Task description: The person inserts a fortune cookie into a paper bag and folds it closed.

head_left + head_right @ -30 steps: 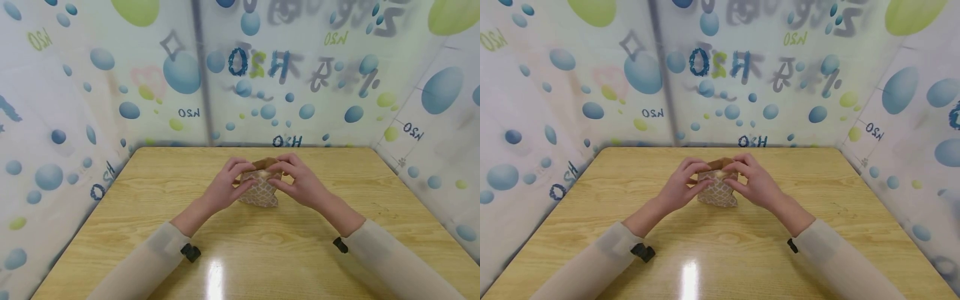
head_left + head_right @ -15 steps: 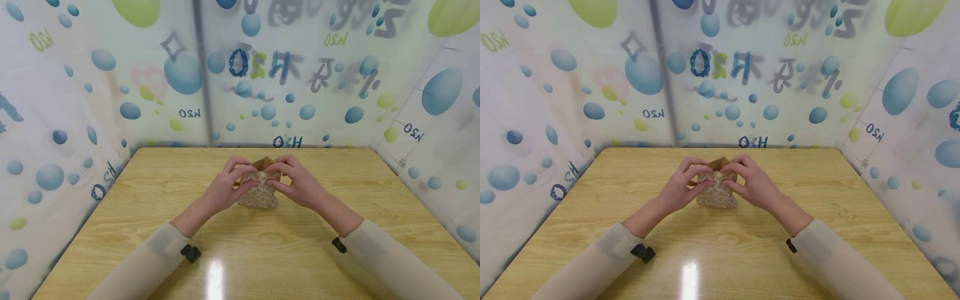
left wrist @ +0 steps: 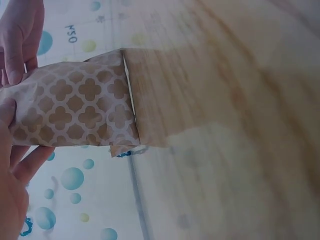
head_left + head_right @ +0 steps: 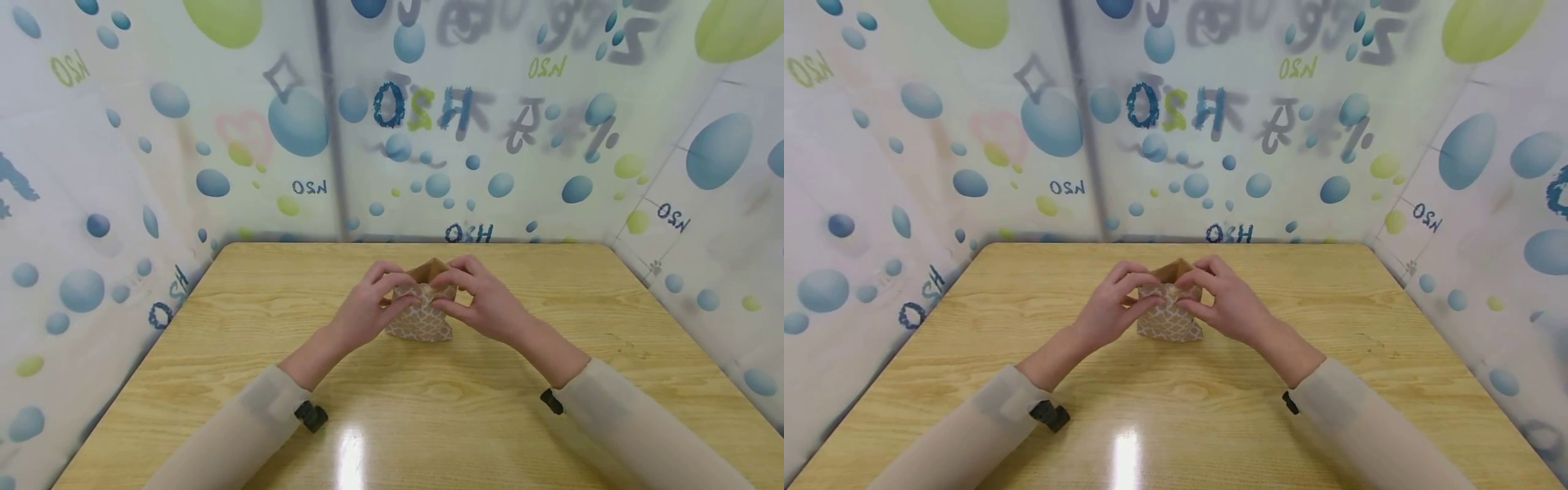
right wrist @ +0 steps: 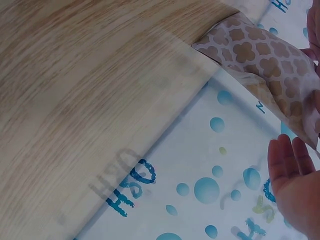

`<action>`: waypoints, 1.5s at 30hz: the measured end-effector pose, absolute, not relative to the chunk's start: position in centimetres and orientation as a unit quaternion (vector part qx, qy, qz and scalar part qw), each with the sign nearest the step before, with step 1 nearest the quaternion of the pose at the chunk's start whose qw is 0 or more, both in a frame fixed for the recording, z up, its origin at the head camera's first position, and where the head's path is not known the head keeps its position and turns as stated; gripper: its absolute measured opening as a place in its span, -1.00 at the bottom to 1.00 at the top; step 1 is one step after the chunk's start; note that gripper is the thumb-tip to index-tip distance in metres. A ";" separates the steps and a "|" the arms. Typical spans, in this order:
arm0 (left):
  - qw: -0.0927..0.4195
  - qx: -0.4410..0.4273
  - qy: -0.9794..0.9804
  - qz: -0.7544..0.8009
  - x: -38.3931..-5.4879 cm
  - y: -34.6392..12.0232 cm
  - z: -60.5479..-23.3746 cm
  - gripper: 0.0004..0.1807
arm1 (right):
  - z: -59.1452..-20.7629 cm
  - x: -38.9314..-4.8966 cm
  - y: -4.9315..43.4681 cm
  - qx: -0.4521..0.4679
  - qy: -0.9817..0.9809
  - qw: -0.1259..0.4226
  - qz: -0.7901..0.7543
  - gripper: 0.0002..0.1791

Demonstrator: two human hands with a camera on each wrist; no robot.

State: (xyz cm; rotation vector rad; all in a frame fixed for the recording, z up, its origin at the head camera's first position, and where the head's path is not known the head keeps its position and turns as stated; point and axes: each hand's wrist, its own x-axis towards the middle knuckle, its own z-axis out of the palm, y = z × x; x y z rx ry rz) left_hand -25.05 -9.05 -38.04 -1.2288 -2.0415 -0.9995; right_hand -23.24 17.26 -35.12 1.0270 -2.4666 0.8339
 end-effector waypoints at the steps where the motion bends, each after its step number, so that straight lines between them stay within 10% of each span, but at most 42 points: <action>1: 0.280 -0.458 -0.759 -0.369 -25.1 -9.0 -38.1 -0.74 | -35.1 -23.2 17.2 0.363 -0.868 0.170 0.294 -0.73; 26: 0.320 -0.467 -0.760 -0.320 -25.0 -9.3 -37.8 -0.88 | -35.3 -23.2 17.0 0.369 -0.877 0.168 0.257 -0.85; 35: 0.087 -0.344 -0.796 -0.490 -24.7 -9.7 -37.7 -0.16 | -35.2 -23.0 16.8 0.379 -0.878 0.159 0.246 -0.89; 40: -0.006 -0.285 -0.795 -0.535 -24.7 -9.7 -37.5 -0.58 | -35.2 -22.9 16.7 0.368 -0.880 0.135 0.266 -0.83; 45: 0.002 -0.231 -0.784 -0.577 -24.7 -9.2 -37.9 -0.75 | -35.4 -23.0 16.8 0.288 -0.877 0.059 0.381 -0.36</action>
